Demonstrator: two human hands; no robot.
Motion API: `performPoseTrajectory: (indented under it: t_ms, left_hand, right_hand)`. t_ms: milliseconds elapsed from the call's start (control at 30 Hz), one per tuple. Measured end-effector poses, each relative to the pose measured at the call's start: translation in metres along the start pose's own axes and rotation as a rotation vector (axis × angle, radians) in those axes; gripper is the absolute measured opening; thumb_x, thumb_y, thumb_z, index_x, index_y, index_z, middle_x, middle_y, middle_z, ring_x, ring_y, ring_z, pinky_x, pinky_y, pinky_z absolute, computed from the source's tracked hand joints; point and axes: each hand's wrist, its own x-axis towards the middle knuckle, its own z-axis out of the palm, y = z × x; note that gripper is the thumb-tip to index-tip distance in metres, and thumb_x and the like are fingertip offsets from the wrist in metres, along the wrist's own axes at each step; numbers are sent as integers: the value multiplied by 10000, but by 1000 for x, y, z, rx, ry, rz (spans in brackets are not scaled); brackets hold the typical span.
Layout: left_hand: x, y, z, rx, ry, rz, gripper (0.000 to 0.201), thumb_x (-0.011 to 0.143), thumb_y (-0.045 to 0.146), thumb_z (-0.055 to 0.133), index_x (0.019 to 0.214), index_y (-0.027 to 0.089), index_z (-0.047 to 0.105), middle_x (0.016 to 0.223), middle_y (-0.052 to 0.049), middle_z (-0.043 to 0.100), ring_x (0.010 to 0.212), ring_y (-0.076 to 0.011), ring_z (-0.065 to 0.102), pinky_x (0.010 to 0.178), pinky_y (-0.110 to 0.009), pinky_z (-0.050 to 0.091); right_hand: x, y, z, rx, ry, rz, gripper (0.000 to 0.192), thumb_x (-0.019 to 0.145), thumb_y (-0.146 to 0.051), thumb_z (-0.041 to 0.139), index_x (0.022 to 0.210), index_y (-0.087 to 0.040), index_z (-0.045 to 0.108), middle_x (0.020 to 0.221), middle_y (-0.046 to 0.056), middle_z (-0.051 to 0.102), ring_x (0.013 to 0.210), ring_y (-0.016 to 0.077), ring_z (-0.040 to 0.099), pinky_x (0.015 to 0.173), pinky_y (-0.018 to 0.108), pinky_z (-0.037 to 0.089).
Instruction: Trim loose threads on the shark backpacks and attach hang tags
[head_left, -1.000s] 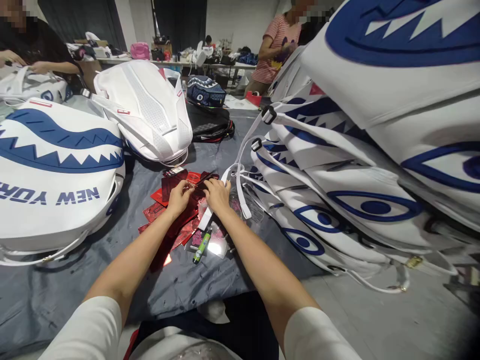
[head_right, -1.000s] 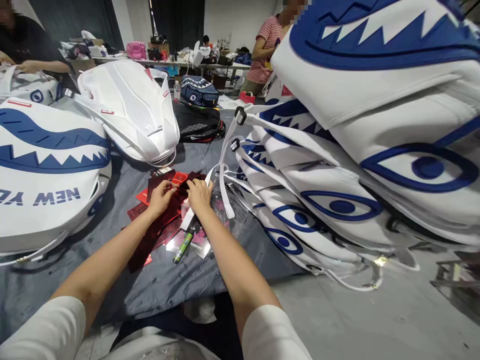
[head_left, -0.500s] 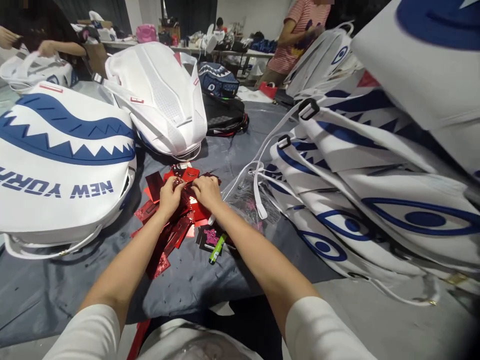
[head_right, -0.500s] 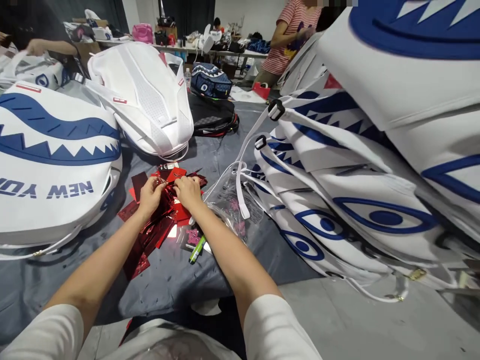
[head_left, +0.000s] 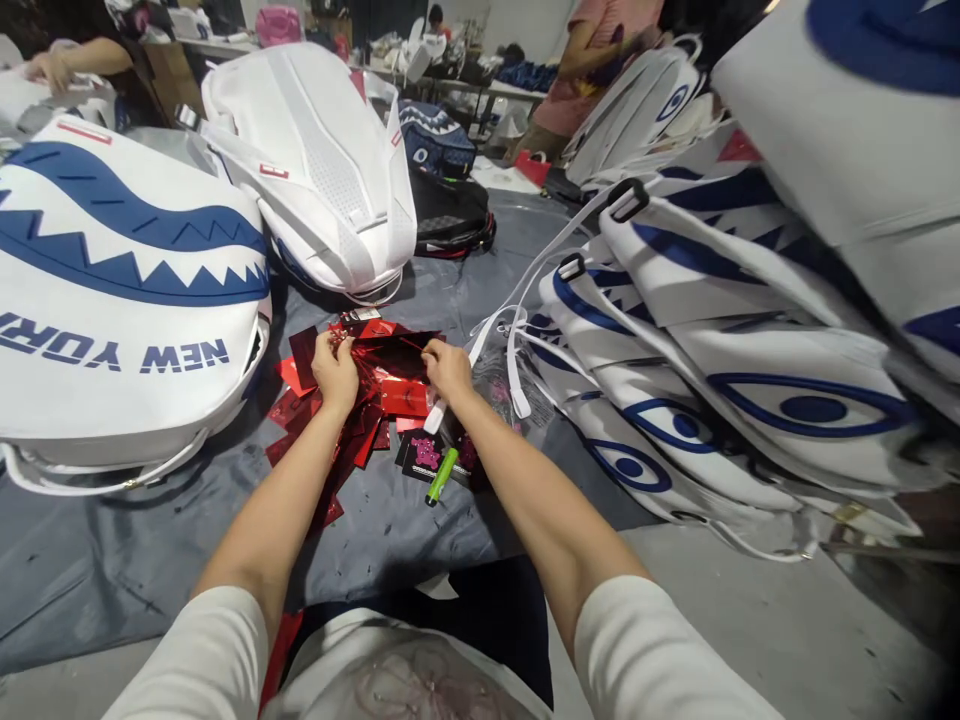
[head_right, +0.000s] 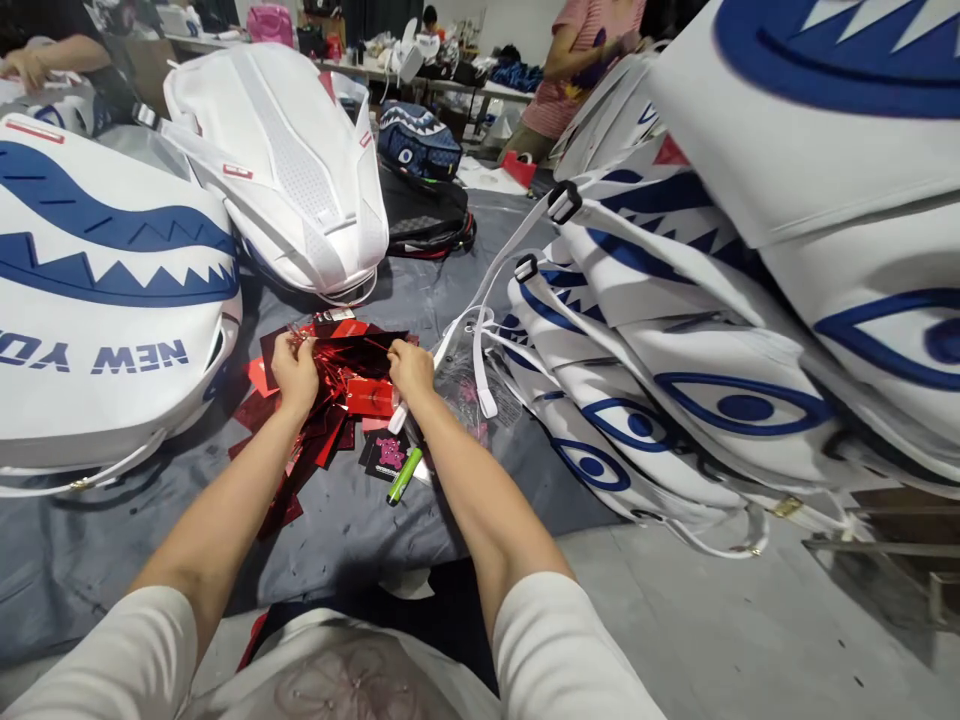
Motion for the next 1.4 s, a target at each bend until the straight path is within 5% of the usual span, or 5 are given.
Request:
performPoseTrajectory:
  t_ms: [400,567,767,1233,1400]
  left_hand:
    - [-16,66,-16,194,50,314,628,838,333,667,1404,138,476,1469,-183,496,1414,-316,391,1194,-496,261]
    - [-71,149,10,-228,-407,413,269,913,344,600,1139,229,691,1114,-49,725,1008,-193,678,947,-349,527]
    - [-184,182,61,-434,-936,61,136,827,348,683,859,234,748,929,-28,773,857,-204,719,802,-332,579]
    - [-302,269,94,-616,-1108,-203,226,901,476,628,869,256,671,819,-17,757,709,-170,728,681,-294,600]
    - [-316,281,93,-569,-1401,-406,350,869,578,605,907,233,657,710,-13,704,482,-127,645,460,-237,517]
  right_hand:
    - [-16,-37,-98,744,576,-107,183,783,-389,651,808,-209,647,754,-4,678,666,130,624,671,262,536]
    - [-105,-38,-133,603,488,-34,169,832,-368,613,777,-217,667,718,-13,684,657,140,620,676,262,529]
    - [-208,11,-150,299,481,116,179,807,-283,531,720,-227,677,701,-12,702,635,163,638,647,279,530]
    - [-299,119,-263,68,791,278,254,966,-349,514,1075,-236,713,929,47,757,736,190,705,738,321,572]
    - [-275,176,-270,-360,305,342,300,951,-260,503,1189,-231,684,1009,79,758,895,242,714,773,331,544]
